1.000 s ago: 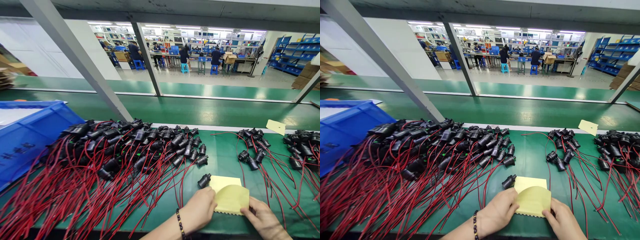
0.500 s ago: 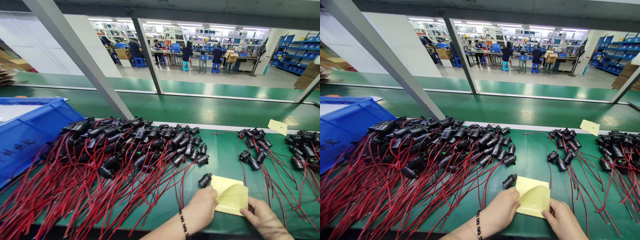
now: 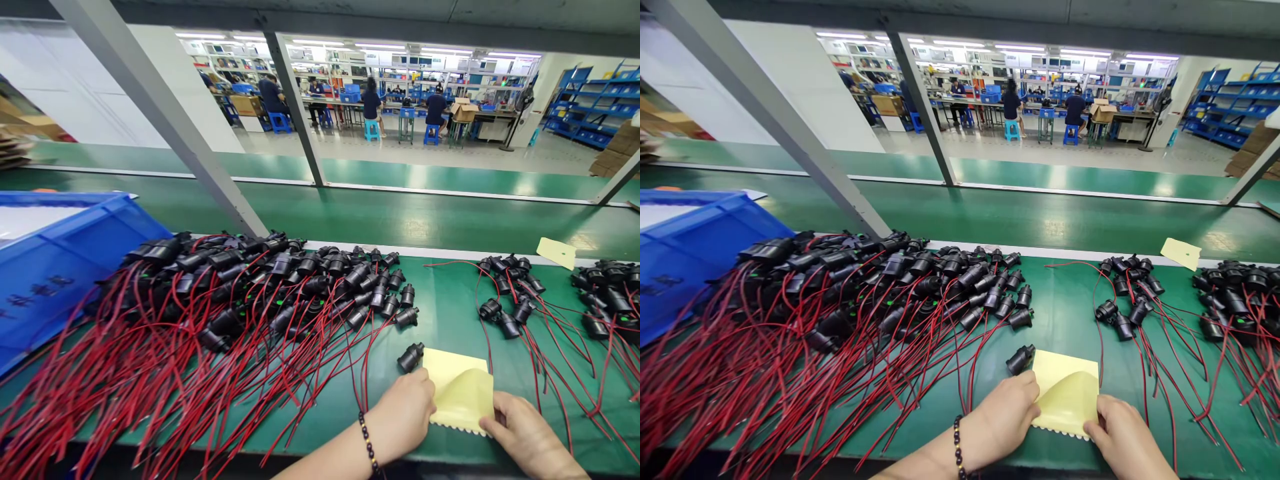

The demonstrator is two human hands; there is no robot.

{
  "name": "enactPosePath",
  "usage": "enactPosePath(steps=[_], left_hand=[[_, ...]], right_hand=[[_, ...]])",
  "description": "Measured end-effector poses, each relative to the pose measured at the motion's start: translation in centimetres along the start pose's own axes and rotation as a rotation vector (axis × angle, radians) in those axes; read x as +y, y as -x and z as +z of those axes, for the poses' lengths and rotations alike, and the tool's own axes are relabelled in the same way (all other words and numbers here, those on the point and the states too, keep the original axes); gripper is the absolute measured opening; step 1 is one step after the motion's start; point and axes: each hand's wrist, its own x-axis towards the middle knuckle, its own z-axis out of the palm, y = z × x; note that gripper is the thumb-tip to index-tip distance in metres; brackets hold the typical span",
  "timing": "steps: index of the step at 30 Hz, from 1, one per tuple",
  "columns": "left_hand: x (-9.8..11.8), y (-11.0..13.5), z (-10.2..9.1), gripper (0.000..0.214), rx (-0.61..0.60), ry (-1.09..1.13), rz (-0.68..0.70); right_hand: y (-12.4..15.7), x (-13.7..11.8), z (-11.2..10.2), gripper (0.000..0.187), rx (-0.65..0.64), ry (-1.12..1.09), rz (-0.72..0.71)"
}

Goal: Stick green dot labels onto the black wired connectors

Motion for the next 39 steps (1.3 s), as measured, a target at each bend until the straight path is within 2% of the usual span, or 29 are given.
enactPosePath(steps=[3, 11, 14, 18, 32, 39], left_hand=[[0.1, -0.2, 0.3, 0.018, -0.001, -0.035, 0.004], [-0.9, -0.3, -1.2, 0.010, -0.006, 0.028, 0.001], [-1.4, -0.4, -1.5, 0.017, -0.031, 0.020, 0.038], [-1.4, -0.6, -1.3, 0.015, -0.043, -0.041, 0.071], [0.2, -0.4, 0.1, 0.025, -0.038, -0.203, 0.000], [-0.3, -0.4, -1.4, 0.017, -0.028, -0.110, 0.006]], right_hand=[[0.1, -0.1, -0.1, 0.017, -0.071, 0.038, -0.019], [0.1, -0.2, 0.0, 0.016, -0.031, 0.118, -0.029], [0.0, 0.0, 0.0, 0.017, -0.036, 0.131, -0.015], [-0.4, 0.4, 0.0, 0.015, -0.057, 0.074, -0.013], [-0.2, 1.1, 0.6, 0.026, -0.073, 0.019, 0.019], [-0.2, 0.9, 0.2, 0.025, -0.078, 0.034, 0.008]])
